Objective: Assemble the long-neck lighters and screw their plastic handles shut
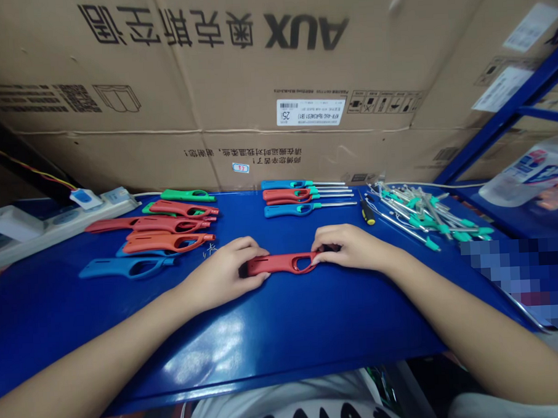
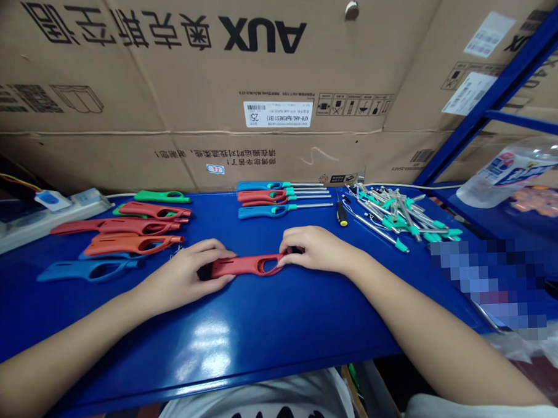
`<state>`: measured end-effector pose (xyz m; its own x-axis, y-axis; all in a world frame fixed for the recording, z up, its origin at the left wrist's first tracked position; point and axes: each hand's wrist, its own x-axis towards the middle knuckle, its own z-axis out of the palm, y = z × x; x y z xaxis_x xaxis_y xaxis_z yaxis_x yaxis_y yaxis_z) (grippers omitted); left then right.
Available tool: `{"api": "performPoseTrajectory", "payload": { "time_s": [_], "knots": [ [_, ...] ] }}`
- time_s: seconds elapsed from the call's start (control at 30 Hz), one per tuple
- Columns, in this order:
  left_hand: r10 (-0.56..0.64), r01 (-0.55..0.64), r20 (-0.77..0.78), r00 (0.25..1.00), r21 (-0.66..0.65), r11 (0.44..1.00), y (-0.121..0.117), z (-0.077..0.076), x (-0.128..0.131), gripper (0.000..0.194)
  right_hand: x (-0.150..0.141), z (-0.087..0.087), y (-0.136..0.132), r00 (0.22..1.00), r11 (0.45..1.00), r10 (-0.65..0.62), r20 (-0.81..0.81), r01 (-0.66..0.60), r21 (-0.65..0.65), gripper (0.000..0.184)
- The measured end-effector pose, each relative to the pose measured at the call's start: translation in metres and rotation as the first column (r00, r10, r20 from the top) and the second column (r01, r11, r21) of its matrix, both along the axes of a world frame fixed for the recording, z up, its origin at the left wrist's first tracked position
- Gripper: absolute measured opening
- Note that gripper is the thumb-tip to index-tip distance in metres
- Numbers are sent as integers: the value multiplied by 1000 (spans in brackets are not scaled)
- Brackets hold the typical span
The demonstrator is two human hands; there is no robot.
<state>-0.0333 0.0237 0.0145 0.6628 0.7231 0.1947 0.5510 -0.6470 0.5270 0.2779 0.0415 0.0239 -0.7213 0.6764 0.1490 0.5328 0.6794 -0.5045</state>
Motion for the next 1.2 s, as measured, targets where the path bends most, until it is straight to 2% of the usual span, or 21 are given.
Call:
{"api": "performPoseTrajectory", "payload": {
  "time_s": [0.13, 0.23, 0.4, 0.57, 0.63, 0.73, 0.83, 0.93, 1.0, 1.07, 1.2],
  "knots": [
    [-15, 15, 6, 1000, 26, 1000, 0, -2, 0, 33, 0, 2, -1, 1000, 1000, 5, 30, -5, -2, 22],
    [-12, 11, 12, 1000, 74, 997, 1, -3, 0, 34, 1, 2, -1, 999, 999, -15, 48, 13, 45, 22],
    [51, -62, 93, 994, 121, 991, 1, -1, 2, 35, 3, 2, -2, 996, 992, -53, 73, 44, 121, 25],
    [85, -107, 187, 979, 114, 988, -3, 4, 4, 25, -2, 6, -5, 994, 980, -80, -73, 92, 177, 24],
    [90, -108, 211, 973, 76, 991, -5, 5, 4, 24, -3, 10, -8, 993, 989, -55, -105, 68, 130, 32],
    [72, -74, 166, 984, 8, 997, -7, 6, 5, 24, -3, 17, -13, 999, 998, 15, -44, -17, -55, 38],
    [1, 5, 84, 996, -73, 997, -8, 6, 5, 29, 0, 21, -16, 996, 956, 71, 63, -50, -288, 37],
    [-55, 60, 44, 998, -129, 990, -9, 6, 6, 28, 1, 22, -17, 983, 903, 105, 148, -32, -428, 40],
    [-53, 54, 10, 999, -155, 986, -10, 4, 6, 26, 1, 20, -17, 978, 901, 97, 182, -9, -433, 42],
    [-25, 20, -33, 999, -157, 987, -10, 3, 7, 25, 1, 18, -15, 975, 929, 65, 212, 18, -370, 45],
    [27, -33, -85, 996, -74, 997, -9, 0, 6, 21, 1, 16, -12, 972, 971, 14, 236, 43, -237, 51]
  ]
}}
